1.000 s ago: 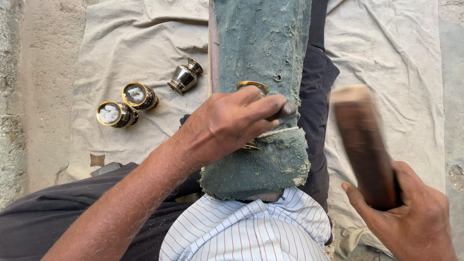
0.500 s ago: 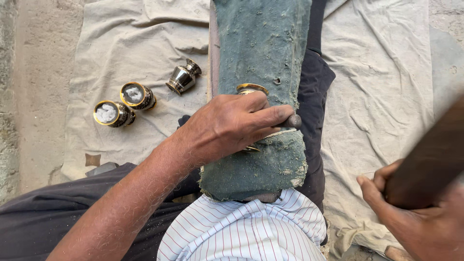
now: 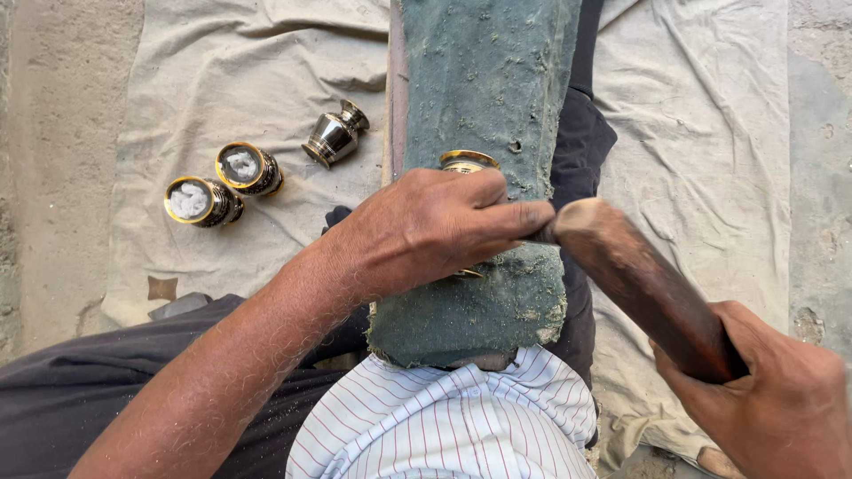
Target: The person sits on the ground with a padded cushion on their lap, holding a small punch against a brass pot and striking it with a wooden mallet to emboss decorative patterns into the metal, repositioning the punch and rotating the pot as they work.
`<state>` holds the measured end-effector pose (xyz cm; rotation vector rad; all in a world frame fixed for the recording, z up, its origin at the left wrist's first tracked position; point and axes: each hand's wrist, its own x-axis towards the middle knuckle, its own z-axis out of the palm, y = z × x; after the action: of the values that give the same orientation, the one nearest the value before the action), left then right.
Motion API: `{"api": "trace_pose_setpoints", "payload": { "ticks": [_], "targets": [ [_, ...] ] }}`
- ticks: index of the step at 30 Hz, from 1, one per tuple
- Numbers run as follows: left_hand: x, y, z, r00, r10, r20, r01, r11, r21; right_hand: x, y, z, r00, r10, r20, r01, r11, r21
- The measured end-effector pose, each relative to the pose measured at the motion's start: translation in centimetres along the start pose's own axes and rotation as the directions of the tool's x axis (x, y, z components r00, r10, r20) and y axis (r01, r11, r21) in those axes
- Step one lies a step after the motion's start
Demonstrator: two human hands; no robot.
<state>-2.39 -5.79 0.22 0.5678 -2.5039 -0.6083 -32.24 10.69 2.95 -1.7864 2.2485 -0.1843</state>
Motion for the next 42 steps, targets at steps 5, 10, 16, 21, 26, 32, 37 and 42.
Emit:
{"api": "trace_pose_setpoints", "payload": {
  "ticks": [5,10,16,21,26,32,37,42],
  "targets": [
    [0.0,-0.1,-0.2,1.0,0.011,0.008,-0.011,1.0,-0.003,-0.5,0.0,0.5,0.986,-0.113,-0.122,0.162,0.819,0.55],
    [-1.3,0.9,-1.0,0.994,0.065,-0.089,-0.062,0.997,0.037,-0.3,0.1,4.7,0.966,0.21,0.153,-0.247,0.925,0.288],
    [-6.8,3.5,-1.0,0.769,-0.561,-0.307,0.442,0.813,-0.378,-0.3,1.7,15.2,0.846,0.25,0.471,-0.533,0.354,0.769],
    [-9.1,4.3,2.8,0.8,-0.519,-0.302,0.509,0.853,-0.118,0.1,2.8,18.8,0.812,0.279,0.513,-0.583,0.332,0.742],
    [-9.1,3.8,5.0,0.833,-0.389,-0.394,0.444,0.894,0.055,1.0,2.9,18.3,0.793,0.213,0.57,-0.608,0.245,0.755],
    [-8.0,3.9,4.1,0.959,-0.11,-0.26,0.216,0.878,0.428,1.1,3.2,18.4,0.743,0.281,0.607,-0.662,0.183,0.726],
    [-7.1,4.8,1.8,0.867,-0.394,-0.305,0.388,0.918,-0.083,0.7,4.0,18.6,0.733,0.291,0.615,-0.673,0.182,0.716],
    [-7.3,5.1,-1.3,0.736,-0.596,-0.321,0.559,0.803,-0.209,0.9,4.1,18.6,0.763,0.25,0.596,-0.64,0.167,0.75]
  ]
}}
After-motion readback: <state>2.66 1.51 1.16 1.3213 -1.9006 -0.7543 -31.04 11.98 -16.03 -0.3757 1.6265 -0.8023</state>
